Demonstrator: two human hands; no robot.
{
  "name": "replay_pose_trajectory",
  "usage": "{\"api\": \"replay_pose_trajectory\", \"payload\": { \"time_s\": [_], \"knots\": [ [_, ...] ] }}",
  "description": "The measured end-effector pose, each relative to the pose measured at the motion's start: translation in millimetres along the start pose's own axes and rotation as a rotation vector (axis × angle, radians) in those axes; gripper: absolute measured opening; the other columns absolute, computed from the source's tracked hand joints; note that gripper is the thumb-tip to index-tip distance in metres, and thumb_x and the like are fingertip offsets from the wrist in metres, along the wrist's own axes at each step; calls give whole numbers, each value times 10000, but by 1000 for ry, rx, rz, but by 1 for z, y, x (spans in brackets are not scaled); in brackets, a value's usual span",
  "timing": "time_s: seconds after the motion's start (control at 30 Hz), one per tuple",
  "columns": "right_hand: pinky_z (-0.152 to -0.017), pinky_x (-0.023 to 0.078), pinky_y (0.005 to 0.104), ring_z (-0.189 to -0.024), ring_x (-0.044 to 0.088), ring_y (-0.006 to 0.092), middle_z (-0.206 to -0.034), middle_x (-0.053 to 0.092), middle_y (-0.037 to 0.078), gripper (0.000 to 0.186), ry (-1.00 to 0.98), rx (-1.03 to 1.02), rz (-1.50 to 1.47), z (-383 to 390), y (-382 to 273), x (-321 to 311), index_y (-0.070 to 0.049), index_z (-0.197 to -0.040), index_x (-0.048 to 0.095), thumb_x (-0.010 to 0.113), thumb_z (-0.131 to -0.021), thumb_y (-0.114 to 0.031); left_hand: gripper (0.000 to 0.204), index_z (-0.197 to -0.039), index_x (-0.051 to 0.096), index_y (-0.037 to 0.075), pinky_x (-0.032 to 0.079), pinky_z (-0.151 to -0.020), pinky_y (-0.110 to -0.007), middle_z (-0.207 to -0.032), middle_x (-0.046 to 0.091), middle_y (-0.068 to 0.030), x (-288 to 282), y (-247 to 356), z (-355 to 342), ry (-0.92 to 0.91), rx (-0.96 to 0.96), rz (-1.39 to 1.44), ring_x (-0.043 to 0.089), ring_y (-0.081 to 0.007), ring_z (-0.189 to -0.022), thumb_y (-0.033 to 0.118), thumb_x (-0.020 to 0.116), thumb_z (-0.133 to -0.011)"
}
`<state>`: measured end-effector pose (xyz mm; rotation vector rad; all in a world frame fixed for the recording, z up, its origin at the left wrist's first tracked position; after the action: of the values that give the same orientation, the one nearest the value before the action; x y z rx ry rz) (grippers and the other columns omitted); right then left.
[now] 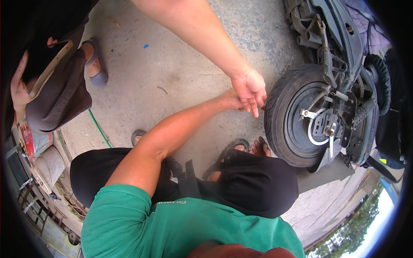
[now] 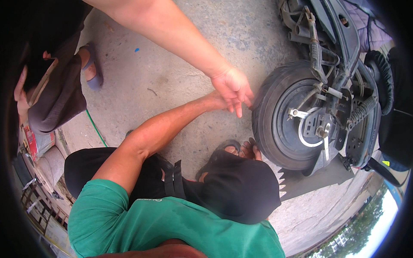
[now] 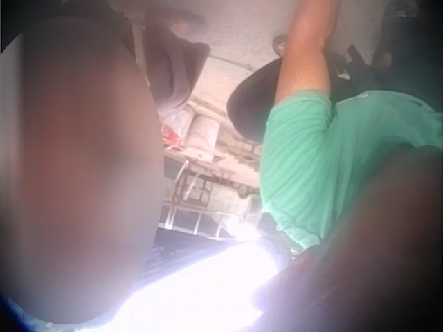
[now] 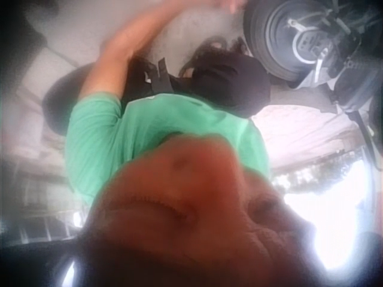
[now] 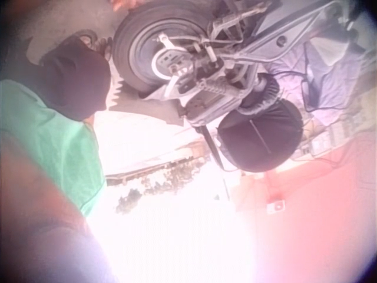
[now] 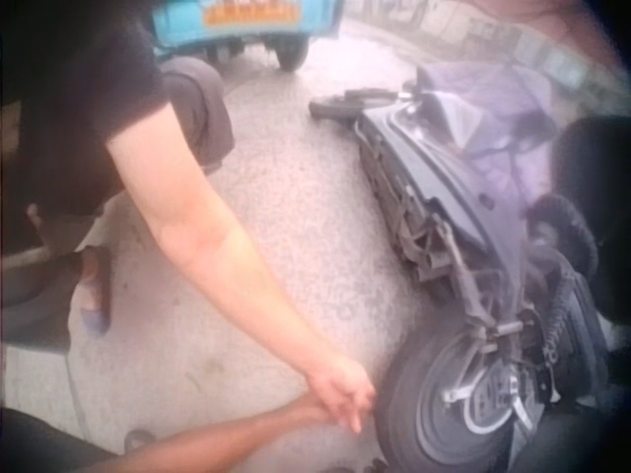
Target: The person repairs a bicycle wheel by using a pry bar to adjust the tire, using an air hose to inflate the tire, and handling the wheel assembly by hand.
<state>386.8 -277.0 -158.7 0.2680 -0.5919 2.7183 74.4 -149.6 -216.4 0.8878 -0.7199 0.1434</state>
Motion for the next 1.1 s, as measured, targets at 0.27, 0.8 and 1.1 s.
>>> {"api": "replay_pose_trajectory", "payload": {
  "time_s": [0.27,0.8,1.1],
  "knots": [
    [-772,607,372,-925,728,214,-1097,750,66,383,-46,-21,-46,-6,4,4,-135,-1363,622,634,-1008,-278,188,-1051,672,55,526,-571,-285,-897,699,-49,3,-14,28,266,67,-228,645,-132,-647,186,646,-919],
    [-770,552,320,-923,706,189,-1075,740,42,407,-111,-63,42,-19,-7,39,-111,-1356,612,670,-973,-237,244,-1063,717,-1,549,-722,-323,-895,723,-93,45,11,26,262,58,-249,688,-165,-763,187,676,-913],
    [-781,557,350,-942,697,201,-1109,729,41,364,-294,-31,-18,-37,-1,40,-136,-1353,620,628,-1008,-250,220,-985,688,-4,524,-679,-351,-816,699,-100,53,17,41,391,207,-354,668,-187,-731,190,634,-898]
  ]
}}
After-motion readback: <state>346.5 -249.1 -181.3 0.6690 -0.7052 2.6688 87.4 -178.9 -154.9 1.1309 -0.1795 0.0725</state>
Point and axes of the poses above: each hand's wrist, its own z-axis away from the middle knuckle, its own x-axis out of the palm, y = z × x, the point moved 2 cm from there along -z, towards the middle knuckle
